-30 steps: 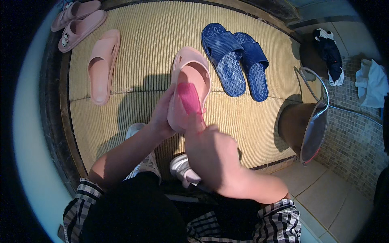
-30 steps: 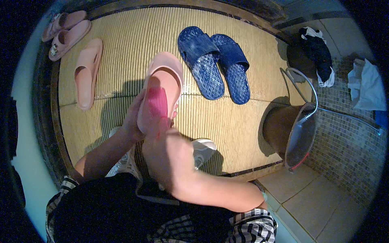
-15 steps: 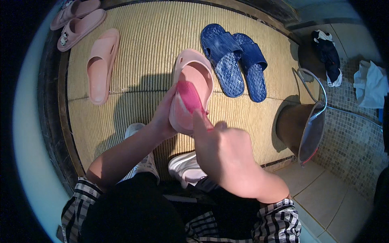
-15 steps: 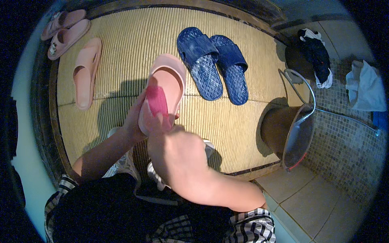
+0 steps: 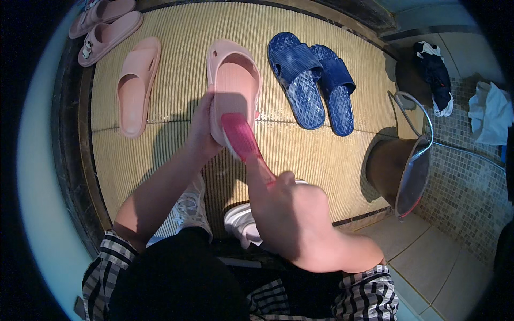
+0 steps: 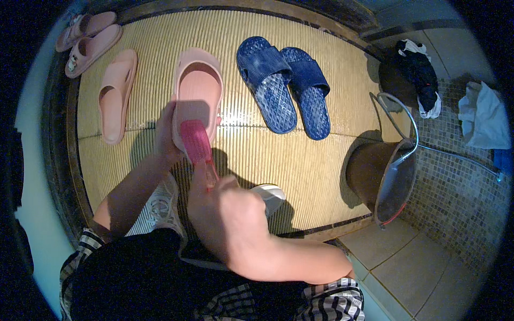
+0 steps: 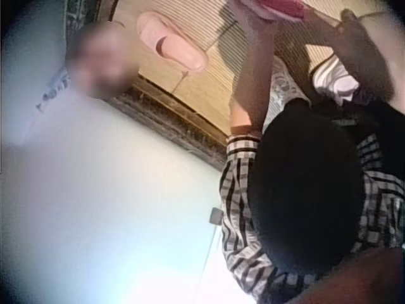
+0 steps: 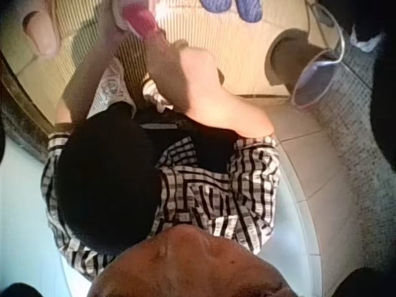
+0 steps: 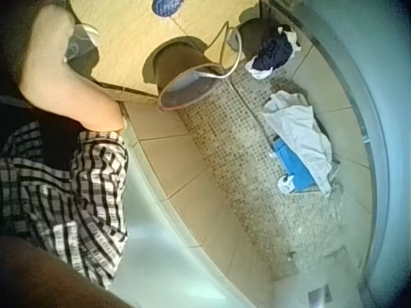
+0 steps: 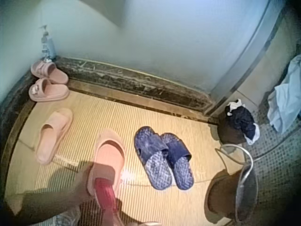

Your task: The person scrubs a blue patterned slipper with a pink brush, then switches to a pink slipper and continues scrubbing both the top and bottom surfaces. The person remains seated on a tatami mat throughout the task.

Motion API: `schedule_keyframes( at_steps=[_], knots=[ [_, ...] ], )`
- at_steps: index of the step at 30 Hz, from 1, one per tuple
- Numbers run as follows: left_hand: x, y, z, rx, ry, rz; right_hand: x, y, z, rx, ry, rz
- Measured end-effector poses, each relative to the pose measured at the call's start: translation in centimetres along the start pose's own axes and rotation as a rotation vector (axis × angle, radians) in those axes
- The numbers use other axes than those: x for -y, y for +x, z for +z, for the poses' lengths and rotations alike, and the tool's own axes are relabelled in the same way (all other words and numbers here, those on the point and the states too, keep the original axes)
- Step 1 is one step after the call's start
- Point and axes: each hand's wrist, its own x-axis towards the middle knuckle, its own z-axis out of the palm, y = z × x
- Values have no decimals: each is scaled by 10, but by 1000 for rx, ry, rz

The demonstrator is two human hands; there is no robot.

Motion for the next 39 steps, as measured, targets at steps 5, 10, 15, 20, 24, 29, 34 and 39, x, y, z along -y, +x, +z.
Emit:
schedule_keyframes(
  at_steps=[5, 10, 15, 20, 24, 29, 34, 39],
  knots=[
    [13, -5, 16, -225, 13, -51, -45, 46, 50, -256, -88, -122],
    [16, -8, 6, -202, 8, -50, -45, 57, 83, -335, -208, -39],
    [2, -8, -1, -100, 45, -17, 8, 1, 30, -56, -277, -36],
    [9, -8, -4, -219, -24, -73, -18, 33, 67, -245, -122, -43],
    [11, -10, 3, -198, 1, -52, -59, 79, 86, -390, -41, -22],
    [14, -8, 6, -208, 35, -49, -62, 71, 99, -385, -32, -3],
    [8, -10, -10, -103, 40, -42, -19, 9, 37, -131, -93, -128],
    [11, -4, -9, -219, 10, -41, -16, 13, 44, -38, -61, -86]
  ],
)
